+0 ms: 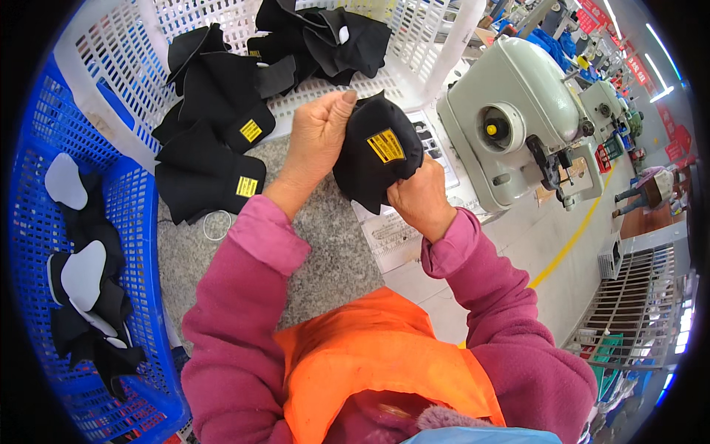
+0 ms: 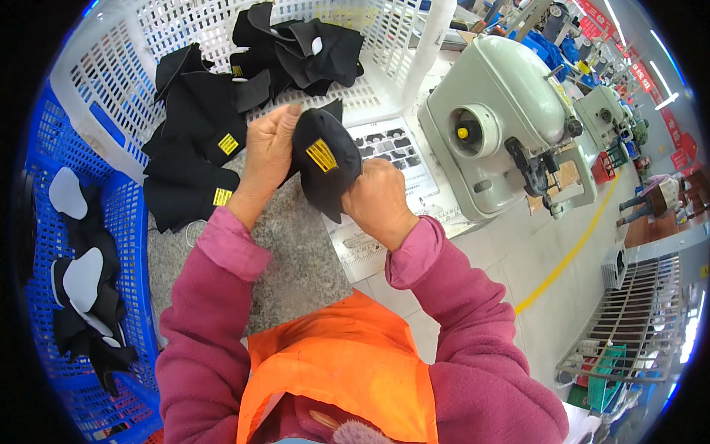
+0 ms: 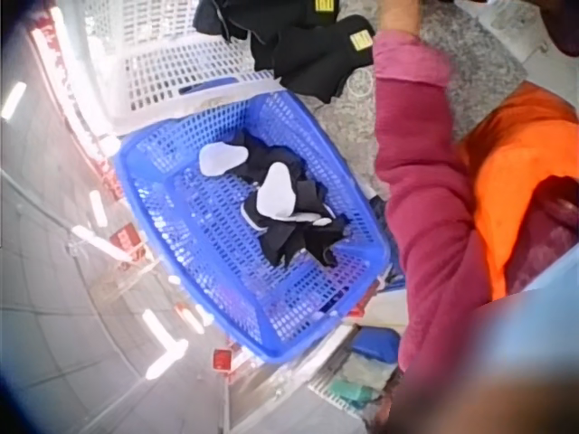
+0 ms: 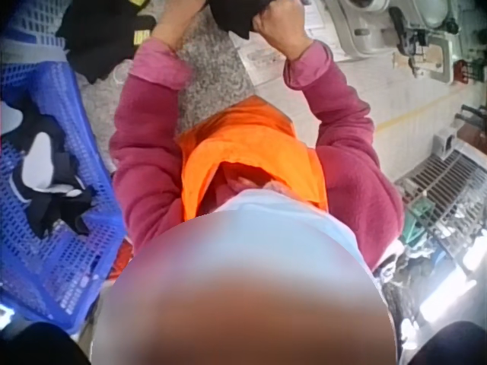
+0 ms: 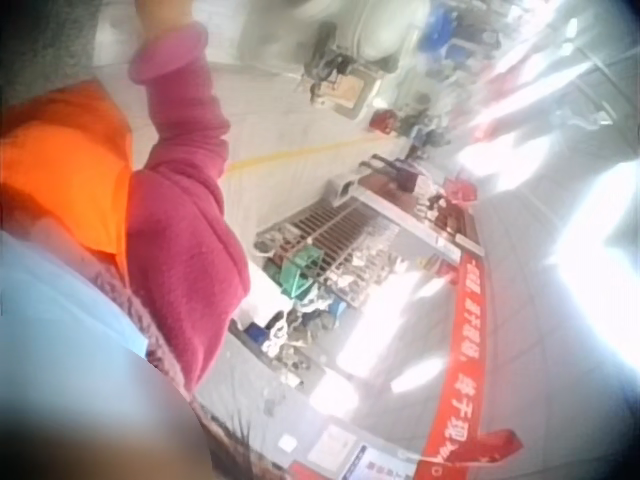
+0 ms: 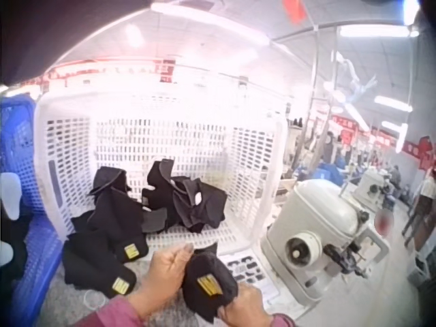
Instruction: The person picks black fabric footwear parts from a white basket, inserts white insoles, and folds the parts to align edges. The person places the assembled parts into a blue basket and repeats the process with additional parts.
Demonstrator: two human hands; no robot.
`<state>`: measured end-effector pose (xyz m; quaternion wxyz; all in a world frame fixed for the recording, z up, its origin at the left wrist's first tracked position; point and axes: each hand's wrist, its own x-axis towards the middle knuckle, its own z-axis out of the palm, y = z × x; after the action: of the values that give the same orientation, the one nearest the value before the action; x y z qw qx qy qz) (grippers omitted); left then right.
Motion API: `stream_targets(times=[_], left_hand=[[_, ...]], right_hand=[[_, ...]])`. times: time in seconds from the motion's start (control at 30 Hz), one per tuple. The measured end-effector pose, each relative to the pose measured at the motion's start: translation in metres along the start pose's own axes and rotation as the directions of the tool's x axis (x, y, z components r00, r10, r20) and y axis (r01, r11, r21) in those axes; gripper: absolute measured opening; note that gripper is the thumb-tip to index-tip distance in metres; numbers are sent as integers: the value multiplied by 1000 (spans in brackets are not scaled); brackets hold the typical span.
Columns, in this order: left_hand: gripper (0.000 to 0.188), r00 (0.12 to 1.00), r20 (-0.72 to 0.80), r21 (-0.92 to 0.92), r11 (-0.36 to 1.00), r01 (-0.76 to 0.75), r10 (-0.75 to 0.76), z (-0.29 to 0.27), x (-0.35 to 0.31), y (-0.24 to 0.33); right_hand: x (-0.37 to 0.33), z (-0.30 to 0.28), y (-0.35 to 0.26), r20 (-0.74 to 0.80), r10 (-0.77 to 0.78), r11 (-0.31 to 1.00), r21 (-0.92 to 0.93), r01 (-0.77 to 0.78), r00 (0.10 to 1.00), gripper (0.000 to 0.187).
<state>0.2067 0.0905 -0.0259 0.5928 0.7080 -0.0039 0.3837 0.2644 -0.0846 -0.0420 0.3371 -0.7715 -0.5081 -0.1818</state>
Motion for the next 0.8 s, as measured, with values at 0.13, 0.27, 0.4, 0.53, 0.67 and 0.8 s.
stream_targets(times=[0.13, 0.27, 0.4, 0.53, 0.67, 0.8], left_hand=[[45, 985, -122, 57, 991, -120, 126, 4, -1, -3], [39, 970, -105, 237, 953, -188, 217, 5, -2, -1], [37, 968, -53, 339, 916, -216, 247, -1, 1, -3], [33, 960, -77, 359, 906, -224, 268, 6, 1, -10], [34, 932, -12, 538, 788, -300, 363, 4, 9, -15], [34, 911, 82, 615, 699, -365, 403, -2, 25, -18]], right_hand=[[1, 1, -1, -77, -14, 999, 45, 18, 997, 6], [5, 3, -4, -39, -46, 999, 28, 47, 998, 8], [3, -1, 6, -39, -122, 991, -55, 120, 992, 12], [3, 13, 9, -69, -90, 995, 45, 93, 994, 13], [2, 17, 7, -29, -64, 987, -148, 59, 998, 14], [-5, 5, 0, 62, -127, 983, -122, 134, 990, 19]])
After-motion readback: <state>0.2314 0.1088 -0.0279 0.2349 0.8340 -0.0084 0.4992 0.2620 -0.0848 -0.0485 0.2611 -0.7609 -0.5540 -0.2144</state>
